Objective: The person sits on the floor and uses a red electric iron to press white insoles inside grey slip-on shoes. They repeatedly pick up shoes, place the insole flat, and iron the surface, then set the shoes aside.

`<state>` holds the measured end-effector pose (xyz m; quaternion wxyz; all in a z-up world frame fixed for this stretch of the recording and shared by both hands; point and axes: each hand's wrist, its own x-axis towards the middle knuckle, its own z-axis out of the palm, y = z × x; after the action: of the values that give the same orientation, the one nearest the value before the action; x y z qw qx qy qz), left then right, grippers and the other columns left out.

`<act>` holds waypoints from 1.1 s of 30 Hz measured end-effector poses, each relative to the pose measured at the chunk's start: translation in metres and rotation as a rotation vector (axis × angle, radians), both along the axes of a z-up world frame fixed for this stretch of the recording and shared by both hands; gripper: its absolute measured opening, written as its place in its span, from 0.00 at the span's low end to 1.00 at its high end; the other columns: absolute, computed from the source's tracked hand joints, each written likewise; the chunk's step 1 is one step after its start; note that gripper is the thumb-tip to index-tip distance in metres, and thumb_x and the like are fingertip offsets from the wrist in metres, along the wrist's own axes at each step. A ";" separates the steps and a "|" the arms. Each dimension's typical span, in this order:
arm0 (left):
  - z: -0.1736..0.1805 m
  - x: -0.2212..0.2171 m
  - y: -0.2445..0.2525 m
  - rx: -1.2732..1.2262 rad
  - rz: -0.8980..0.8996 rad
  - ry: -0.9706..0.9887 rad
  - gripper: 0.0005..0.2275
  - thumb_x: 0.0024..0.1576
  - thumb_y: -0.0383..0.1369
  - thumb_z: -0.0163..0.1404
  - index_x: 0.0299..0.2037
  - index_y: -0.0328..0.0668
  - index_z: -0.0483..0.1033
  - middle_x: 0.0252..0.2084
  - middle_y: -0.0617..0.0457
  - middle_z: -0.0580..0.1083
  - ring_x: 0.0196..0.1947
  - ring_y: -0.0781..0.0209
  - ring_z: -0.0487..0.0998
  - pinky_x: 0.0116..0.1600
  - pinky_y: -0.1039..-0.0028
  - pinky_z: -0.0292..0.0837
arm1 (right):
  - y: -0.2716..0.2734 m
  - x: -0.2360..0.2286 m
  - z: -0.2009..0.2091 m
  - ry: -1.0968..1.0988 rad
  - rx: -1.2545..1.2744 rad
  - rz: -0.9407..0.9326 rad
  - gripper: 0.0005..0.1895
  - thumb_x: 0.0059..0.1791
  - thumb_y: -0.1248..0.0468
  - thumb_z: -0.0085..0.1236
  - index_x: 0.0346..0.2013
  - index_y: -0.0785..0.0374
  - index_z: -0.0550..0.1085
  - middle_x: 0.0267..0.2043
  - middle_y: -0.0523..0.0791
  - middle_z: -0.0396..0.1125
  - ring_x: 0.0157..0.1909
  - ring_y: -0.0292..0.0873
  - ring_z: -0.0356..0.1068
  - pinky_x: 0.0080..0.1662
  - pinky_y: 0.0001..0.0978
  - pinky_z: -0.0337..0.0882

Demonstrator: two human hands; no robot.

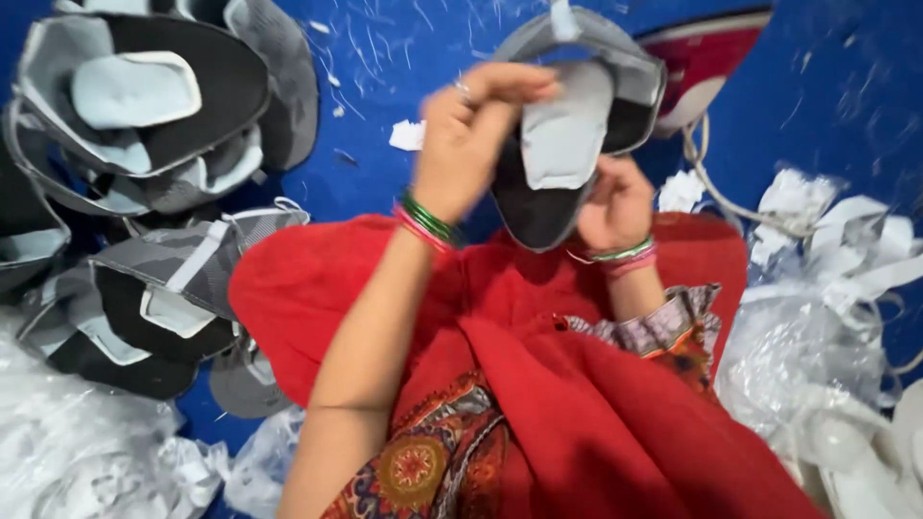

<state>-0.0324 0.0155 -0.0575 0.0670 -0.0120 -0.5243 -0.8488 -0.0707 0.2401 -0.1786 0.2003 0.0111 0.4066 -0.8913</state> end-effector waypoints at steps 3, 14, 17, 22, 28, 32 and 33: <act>-0.025 0.005 -0.011 -0.229 0.062 -0.083 0.10 0.67 0.25 0.46 0.53 0.28 0.78 0.51 0.40 0.79 0.53 0.58 0.80 0.62 0.71 0.76 | 0.020 -0.005 -0.003 -0.267 -0.356 0.078 0.26 0.53 0.65 0.49 0.65 0.73 0.66 0.65 0.55 0.68 0.68 0.56 0.67 0.74 0.52 0.63; 0.011 0.014 0.024 -1.295 0.221 0.258 0.10 0.67 0.36 0.50 0.45 0.35 0.75 0.45 0.42 0.79 0.54 0.43 0.78 0.65 0.53 0.68 | 0.032 -0.002 0.081 -0.014 -0.081 0.269 0.28 0.48 0.73 0.45 0.65 0.68 0.68 0.62 0.47 0.69 0.61 0.44 0.66 0.65 0.38 0.60; -0.003 -0.010 0.027 -1.370 0.015 -0.240 0.14 0.67 0.41 0.45 0.53 0.41 0.75 0.32 0.41 0.79 0.37 0.39 0.78 0.50 0.56 0.70 | 0.019 0.016 0.133 0.446 0.563 0.087 0.33 0.47 0.73 0.47 0.68 0.68 0.60 0.68 0.47 0.56 0.65 0.40 0.60 0.63 0.32 0.60; -0.148 -0.055 0.042 -1.253 -0.375 -0.253 0.13 0.64 0.43 0.44 0.44 0.44 0.76 0.37 0.42 0.78 0.41 0.39 0.77 0.47 0.53 0.70 | 0.006 0.025 0.075 0.770 1.467 0.611 0.17 0.54 0.59 0.56 0.56 0.58 0.74 0.60 0.49 0.70 0.65 0.56 0.65 0.64 0.45 0.65; -0.206 -0.021 0.105 -1.827 0.291 -0.300 0.25 0.60 0.31 0.44 0.71 0.49 0.72 0.66 0.48 0.70 0.53 0.55 0.74 0.65 0.51 0.61 | 0.029 0.002 -0.019 1.060 1.273 0.715 0.20 0.47 0.60 0.61 0.52 0.66 0.78 0.59 0.54 0.71 0.66 0.61 0.62 0.63 0.50 0.63; -0.200 -0.007 0.090 -1.660 0.153 -0.207 0.24 0.58 0.29 0.45 0.66 0.58 0.73 0.70 0.41 0.61 0.56 0.45 0.69 0.59 0.57 0.63 | 0.127 -0.063 -0.001 0.242 1.192 0.697 0.12 0.52 0.58 0.60 0.44 0.62 0.81 0.44 0.50 0.78 0.46 0.46 0.76 0.50 0.36 0.76; -0.199 -0.004 0.089 -1.653 0.138 -0.183 0.21 0.58 0.29 0.47 0.62 0.58 0.74 0.71 0.42 0.62 0.58 0.46 0.69 0.60 0.57 0.63 | 0.158 -0.073 -0.010 0.324 1.357 0.464 0.10 0.52 0.62 0.62 0.45 0.64 0.81 0.43 0.50 0.77 0.44 0.43 0.76 0.48 0.34 0.75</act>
<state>-0.0366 0.1044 -0.2566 0.0454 0.0439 -0.9813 -0.1820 -0.1440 0.3978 -0.1889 0.2702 -0.0857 0.8852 -0.3688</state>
